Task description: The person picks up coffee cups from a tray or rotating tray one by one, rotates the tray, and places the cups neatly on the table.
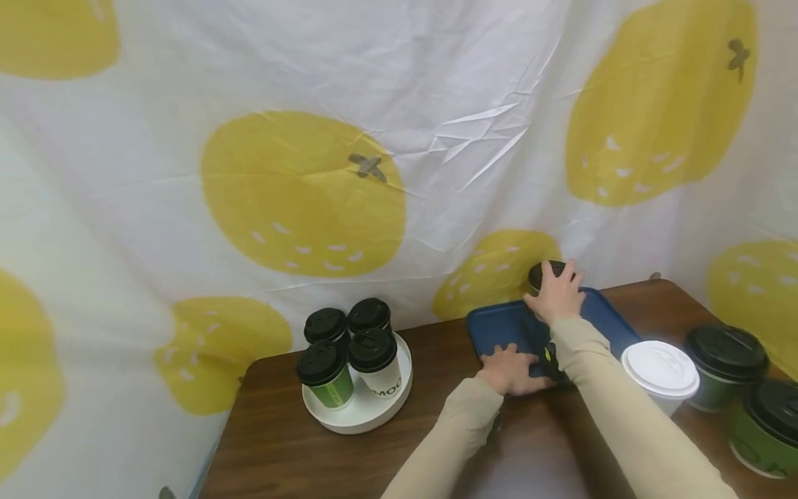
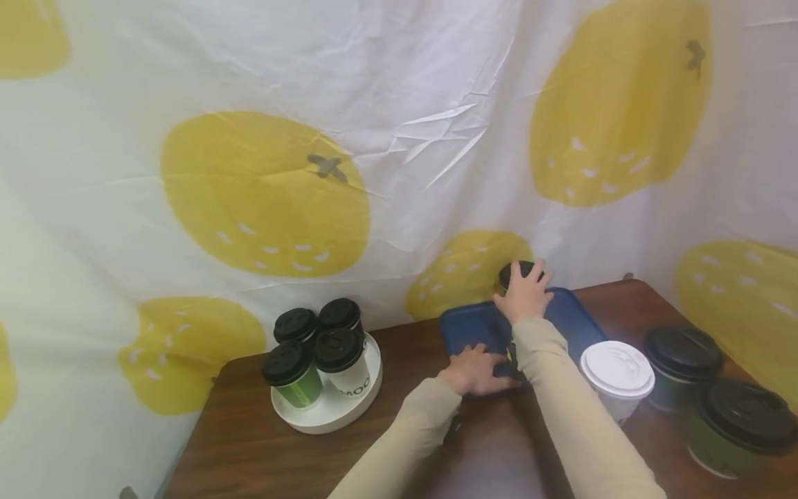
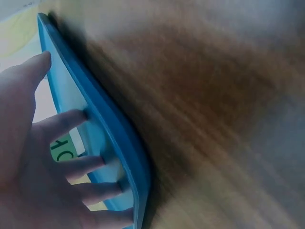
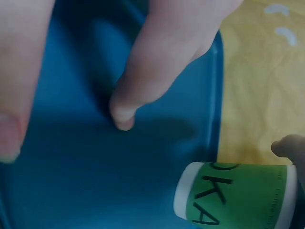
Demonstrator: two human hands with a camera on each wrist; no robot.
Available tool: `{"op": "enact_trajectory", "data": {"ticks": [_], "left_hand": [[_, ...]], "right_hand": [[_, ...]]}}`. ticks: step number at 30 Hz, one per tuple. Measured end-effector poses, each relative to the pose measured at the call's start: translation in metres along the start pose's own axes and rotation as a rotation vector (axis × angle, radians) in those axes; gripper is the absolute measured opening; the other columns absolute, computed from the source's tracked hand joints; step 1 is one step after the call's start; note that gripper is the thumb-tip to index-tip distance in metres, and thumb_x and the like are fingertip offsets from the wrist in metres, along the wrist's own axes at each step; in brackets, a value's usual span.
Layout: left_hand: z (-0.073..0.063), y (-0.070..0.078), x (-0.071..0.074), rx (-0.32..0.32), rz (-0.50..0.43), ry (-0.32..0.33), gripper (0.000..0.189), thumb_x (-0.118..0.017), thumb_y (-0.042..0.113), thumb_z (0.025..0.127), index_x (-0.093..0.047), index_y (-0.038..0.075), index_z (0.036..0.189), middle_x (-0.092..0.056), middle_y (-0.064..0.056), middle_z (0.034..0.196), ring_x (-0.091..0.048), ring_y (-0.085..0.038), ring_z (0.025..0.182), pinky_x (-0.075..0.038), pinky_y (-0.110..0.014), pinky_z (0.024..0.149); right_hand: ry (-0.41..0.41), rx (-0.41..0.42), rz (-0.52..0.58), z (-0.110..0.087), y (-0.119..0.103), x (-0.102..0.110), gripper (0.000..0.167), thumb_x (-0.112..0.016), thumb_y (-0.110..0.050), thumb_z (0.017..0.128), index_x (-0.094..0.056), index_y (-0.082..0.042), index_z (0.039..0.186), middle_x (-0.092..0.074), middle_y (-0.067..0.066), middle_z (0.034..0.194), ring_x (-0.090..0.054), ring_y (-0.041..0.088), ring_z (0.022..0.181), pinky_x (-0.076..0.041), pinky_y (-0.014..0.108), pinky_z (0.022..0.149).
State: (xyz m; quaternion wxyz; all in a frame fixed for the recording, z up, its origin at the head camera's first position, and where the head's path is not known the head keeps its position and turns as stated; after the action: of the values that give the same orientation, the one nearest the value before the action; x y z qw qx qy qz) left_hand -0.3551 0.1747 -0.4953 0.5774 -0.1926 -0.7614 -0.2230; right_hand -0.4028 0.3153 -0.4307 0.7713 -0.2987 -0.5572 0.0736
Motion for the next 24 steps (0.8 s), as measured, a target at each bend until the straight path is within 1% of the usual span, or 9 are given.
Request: {"op": "enact_trajectory", "data": {"ticks": [3,5,7,10,13,16,19,21,24], "left_hand": [[-0.004,0.001,-0.004,-0.019,0.005,-0.009,0.064,-0.048,0.075,0.095,-0.046,0.047,0.153,-0.039,0.003,0.167,-0.035,-0.032,0.157,-0.035,-0.057,0.122],[-0.006,0.0,-0.006,-0.028,0.013,0.0,0.066,-0.045,0.076,0.096,-0.042,0.047,0.155,-0.036,0.003,0.169,-0.031,-0.033,0.158,-0.031,-0.056,0.125],[-0.008,-0.003,-0.008,-0.038,0.021,0.023,0.067,-0.043,0.076,0.096,-0.04,0.047,0.156,-0.034,0.001,0.17,-0.029,-0.035,0.159,-0.028,-0.057,0.127],[-0.009,-0.009,-0.008,-0.039,0.018,0.048,0.067,-0.041,0.077,0.097,-0.038,0.047,0.157,-0.031,-0.002,0.171,-0.024,-0.037,0.161,-0.023,-0.057,0.129],[-0.01,-0.015,-0.01,-0.031,0.009,0.048,0.069,-0.039,0.077,0.097,-0.036,0.047,0.158,-0.028,-0.004,0.173,-0.019,-0.039,0.162,-0.02,-0.055,0.13],[-0.012,-0.02,-0.013,-0.021,-0.01,0.024,0.069,-0.037,0.077,0.097,-0.034,0.047,0.159,-0.023,-0.006,0.174,-0.014,-0.039,0.163,-0.016,-0.051,0.132],[-0.013,-0.023,-0.017,-0.017,-0.024,0.0,0.07,-0.034,0.077,0.098,-0.03,0.047,0.161,-0.019,-0.007,0.175,-0.009,-0.038,0.164,-0.012,-0.049,0.133],[-0.015,-0.025,-0.018,-0.017,-0.032,-0.01,0.07,-0.032,0.078,0.098,-0.027,0.048,0.161,-0.016,-0.006,0.176,-0.007,-0.037,0.164,-0.009,-0.048,0.134],[-0.017,-0.025,-0.021,-0.022,-0.039,-0.025,0.071,-0.029,0.079,0.098,-0.022,0.05,0.162,-0.012,-0.005,0.177,-0.004,-0.035,0.165,-0.006,-0.048,0.134]], "right_hand": [[0.054,0.015,0.011,-0.001,0.005,0.0,0.075,-0.069,-0.023,0.098,-0.031,0.0,0.158,-0.013,0.045,0.158,-0.029,0.069,0.137,-0.045,0.076,0.094],[0.079,0.026,0.019,-0.002,0.005,0.001,0.069,-0.067,-0.02,0.099,-0.034,0.001,0.156,-0.019,0.045,0.153,-0.034,0.068,0.131,-0.049,0.072,0.087],[0.092,0.035,0.03,-0.003,0.003,0.002,0.066,-0.067,-0.019,0.099,-0.037,0.002,0.154,-0.021,0.046,0.151,-0.036,0.067,0.129,-0.051,0.07,0.084],[0.098,0.047,0.04,-0.007,-0.003,0.006,0.066,-0.066,-0.019,0.099,-0.037,0.002,0.155,-0.023,0.045,0.15,-0.036,0.066,0.128,-0.051,0.069,0.083],[0.116,0.063,0.05,-0.016,-0.01,0.014,0.067,-0.067,-0.021,0.099,-0.038,0.001,0.155,-0.025,0.044,0.149,-0.038,0.064,0.127,-0.051,0.069,0.082],[0.133,0.087,0.063,-0.028,-0.019,0.024,0.067,-0.067,-0.023,0.098,-0.039,0.0,0.154,-0.026,0.044,0.149,-0.039,0.063,0.126,-0.051,0.07,0.082],[0.147,0.127,0.063,-0.045,-0.029,0.035,0.066,-0.068,-0.026,0.098,-0.042,-0.001,0.153,-0.028,0.043,0.15,-0.039,0.063,0.128,-0.051,0.071,0.083],[0.162,0.153,0.06,-0.06,-0.032,0.044,0.064,-0.069,-0.027,0.097,-0.045,-0.003,0.151,-0.029,0.042,0.151,-0.04,0.062,0.129,-0.051,0.072,0.083],[0.198,0.191,0.045,-0.087,-0.029,0.056,0.062,-0.072,-0.027,0.095,-0.049,-0.004,0.148,-0.031,0.04,0.151,-0.042,0.062,0.129,-0.051,0.074,0.081]]}}
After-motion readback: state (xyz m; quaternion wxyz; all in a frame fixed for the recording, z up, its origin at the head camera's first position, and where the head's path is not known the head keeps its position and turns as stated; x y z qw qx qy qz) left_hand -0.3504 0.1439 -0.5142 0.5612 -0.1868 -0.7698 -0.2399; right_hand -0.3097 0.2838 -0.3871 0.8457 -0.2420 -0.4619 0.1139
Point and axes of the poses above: each hand's wrist, its own z-axis towards the middle knuckle, its own x-axis out of the back of the hand, y = z × x, the point moved 5 cm from there along z, towards the middle knuckle
